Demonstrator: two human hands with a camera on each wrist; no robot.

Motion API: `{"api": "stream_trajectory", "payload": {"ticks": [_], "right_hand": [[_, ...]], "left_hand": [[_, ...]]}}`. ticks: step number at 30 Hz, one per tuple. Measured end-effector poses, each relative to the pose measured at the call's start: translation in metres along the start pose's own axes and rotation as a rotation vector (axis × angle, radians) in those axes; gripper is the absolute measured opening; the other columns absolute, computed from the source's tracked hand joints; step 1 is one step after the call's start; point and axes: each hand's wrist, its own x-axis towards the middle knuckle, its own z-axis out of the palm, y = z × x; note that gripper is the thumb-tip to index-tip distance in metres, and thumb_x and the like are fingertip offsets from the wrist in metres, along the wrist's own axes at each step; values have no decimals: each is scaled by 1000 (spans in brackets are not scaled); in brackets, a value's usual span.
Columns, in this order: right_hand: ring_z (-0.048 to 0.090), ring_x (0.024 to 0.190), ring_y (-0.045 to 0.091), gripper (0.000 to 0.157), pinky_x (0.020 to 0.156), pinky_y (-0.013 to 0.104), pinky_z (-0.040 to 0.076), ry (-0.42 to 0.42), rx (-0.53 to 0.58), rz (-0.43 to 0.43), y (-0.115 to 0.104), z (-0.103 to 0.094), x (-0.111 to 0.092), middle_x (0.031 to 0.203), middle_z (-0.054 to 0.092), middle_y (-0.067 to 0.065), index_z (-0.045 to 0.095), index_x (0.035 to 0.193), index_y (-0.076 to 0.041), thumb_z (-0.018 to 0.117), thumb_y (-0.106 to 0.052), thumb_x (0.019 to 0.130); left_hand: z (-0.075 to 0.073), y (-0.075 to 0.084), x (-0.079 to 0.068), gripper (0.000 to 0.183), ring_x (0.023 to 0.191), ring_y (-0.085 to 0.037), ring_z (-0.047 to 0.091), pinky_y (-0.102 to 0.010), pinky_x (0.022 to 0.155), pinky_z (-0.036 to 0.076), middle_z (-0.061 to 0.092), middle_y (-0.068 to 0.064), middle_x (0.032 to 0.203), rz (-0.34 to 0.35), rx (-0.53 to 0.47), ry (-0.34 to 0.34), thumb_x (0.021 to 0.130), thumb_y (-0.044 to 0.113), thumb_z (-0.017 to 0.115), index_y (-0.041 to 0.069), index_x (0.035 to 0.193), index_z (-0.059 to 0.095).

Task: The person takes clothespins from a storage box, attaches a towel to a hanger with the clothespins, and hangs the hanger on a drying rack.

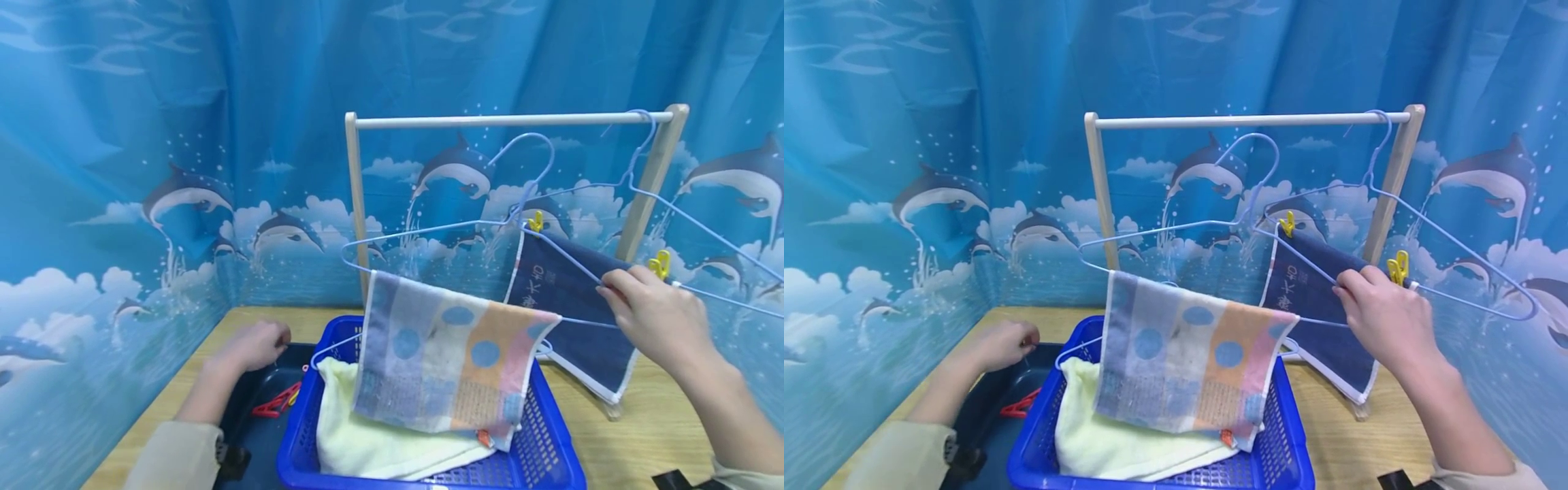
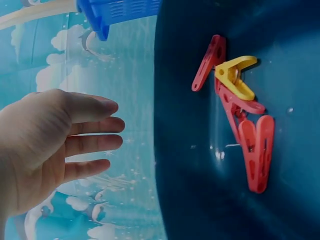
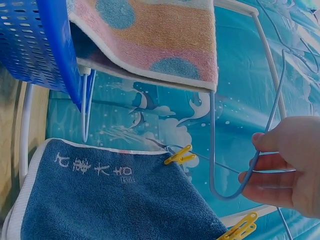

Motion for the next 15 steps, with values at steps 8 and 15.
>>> {"api": "stream_trajectory", "payload": {"ticks": [8, 15], "right_hand": [[45, 46, 18, 13, 36, 31, 30, 36, 14, -26, 0, 3, -2, 78, 58, 11, 63, 87, -7, 70, -3, 77], [44, 46, 17, 13, 36, 29, 29, 41, 16, -39, -1, 4, -3, 77, 58, 11, 62, 86, -7, 70, -2, 76]], "left_hand": [[14, -2, 3, 8, 77, -23, 61, -40, 68, 50, 64, -3, 82, 15, 4, 34, 82, 5, 61, 8, 87, 66], [31, -3, 3, 3, 70, -21, 60, -39, 62, 49, 62, -1, 75, 57, 37, 49, 81, 8, 63, 8, 81, 65]]}}
